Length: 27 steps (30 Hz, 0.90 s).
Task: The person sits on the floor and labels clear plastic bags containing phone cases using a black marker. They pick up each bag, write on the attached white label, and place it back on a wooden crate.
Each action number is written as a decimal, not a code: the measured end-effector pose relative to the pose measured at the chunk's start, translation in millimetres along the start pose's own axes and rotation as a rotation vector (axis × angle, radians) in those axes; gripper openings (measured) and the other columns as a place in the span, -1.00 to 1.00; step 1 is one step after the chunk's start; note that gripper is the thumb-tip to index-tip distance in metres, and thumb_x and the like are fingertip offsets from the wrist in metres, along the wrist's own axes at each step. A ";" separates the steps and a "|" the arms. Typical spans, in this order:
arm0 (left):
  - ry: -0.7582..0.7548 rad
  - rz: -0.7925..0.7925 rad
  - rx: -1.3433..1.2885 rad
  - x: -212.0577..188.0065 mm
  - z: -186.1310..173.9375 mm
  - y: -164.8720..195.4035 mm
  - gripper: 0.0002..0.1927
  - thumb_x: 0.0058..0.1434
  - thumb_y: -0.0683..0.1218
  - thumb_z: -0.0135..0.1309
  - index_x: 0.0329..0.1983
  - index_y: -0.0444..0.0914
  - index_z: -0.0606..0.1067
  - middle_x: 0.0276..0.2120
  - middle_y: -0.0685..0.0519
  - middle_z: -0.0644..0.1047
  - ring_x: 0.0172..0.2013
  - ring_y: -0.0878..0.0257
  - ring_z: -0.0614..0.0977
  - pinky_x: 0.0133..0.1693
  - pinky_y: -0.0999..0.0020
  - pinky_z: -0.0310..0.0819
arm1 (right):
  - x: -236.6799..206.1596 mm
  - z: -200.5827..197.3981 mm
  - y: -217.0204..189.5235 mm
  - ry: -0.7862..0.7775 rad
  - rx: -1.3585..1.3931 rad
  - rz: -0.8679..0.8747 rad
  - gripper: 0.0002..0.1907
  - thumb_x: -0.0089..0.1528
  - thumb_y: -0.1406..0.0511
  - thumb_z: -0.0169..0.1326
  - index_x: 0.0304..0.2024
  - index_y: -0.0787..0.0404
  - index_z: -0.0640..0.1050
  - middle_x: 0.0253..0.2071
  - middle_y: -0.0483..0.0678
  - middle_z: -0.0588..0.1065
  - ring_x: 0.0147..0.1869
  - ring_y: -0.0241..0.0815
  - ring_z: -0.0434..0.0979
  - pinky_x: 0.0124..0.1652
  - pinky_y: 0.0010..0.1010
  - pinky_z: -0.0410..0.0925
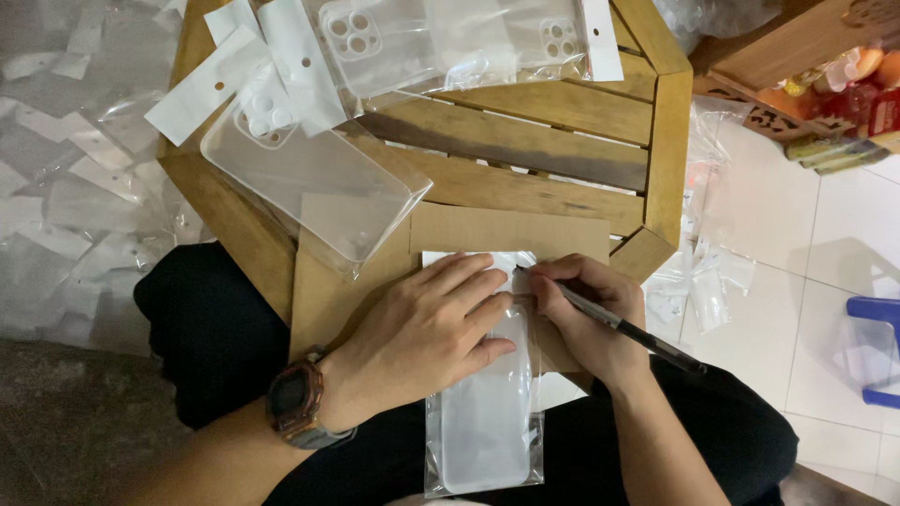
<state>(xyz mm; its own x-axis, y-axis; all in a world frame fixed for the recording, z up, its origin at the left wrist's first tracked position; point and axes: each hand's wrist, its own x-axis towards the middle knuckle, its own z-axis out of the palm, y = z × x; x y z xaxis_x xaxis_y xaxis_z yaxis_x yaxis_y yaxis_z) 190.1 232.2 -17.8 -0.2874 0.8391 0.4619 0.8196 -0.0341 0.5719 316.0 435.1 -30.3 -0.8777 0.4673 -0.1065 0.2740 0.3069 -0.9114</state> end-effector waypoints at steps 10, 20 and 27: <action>-0.005 -0.008 0.010 0.8 0.5 0.7 -0.59 0.16 0.03 0.27 -0.11 -0.38 0.53 0.02 -0.14 0.53 0.16 -0.06 0.50 0.22 0.05 0.40 | -2.8 0.4 0.0 0.030 -0.049 -0.043 -0.92 0.26 0.44 0.18 -0.21 0.37 0.62 -0.26 -0.06 0.64 -0.21 -0.38 0.60 -0.15 -0.57 0.47; -0.006 -0.009 0.012 0.7 -0.8 1.8 -0.59 0.17 0.03 0.27 -0.10 -0.37 0.53 0.00 -0.12 0.52 0.16 -0.06 0.50 0.21 0.05 0.40 | -6.3 -0.5 -0.1 0.090 0.044 -0.039 -0.89 0.26 0.45 0.15 -0.18 0.39 0.61 -0.23 -0.05 0.63 -0.26 -0.35 0.60 -0.20 -0.55 0.49; -0.007 -0.015 0.000 0.3 0.1 1.5 -0.59 0.16 0.03 0.27 -0.11 -0.37 0.52 0.01 -0.12 0.52 0.17 -0.07 0.49 0.22 0.05 0.40 | -5.1 -0.1 -3.8 0.052 -0.072 -0.029 -0.91 0.26 0.46 0.17 -0.19 0.38 0.62 -0.29 -0.04 0.63 -0.27 -0.35 0.60 -0.20 -0.55 0.48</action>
<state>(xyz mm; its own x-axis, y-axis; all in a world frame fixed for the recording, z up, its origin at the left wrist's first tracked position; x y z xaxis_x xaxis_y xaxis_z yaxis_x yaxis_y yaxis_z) 191.3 232.5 -16.9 -0.2964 0.8432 0.4485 0.8152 -0.0213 0.5787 319.6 431.6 -26.2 -0.8646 0.4992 -0.0578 0.2778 0.3789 -0.8828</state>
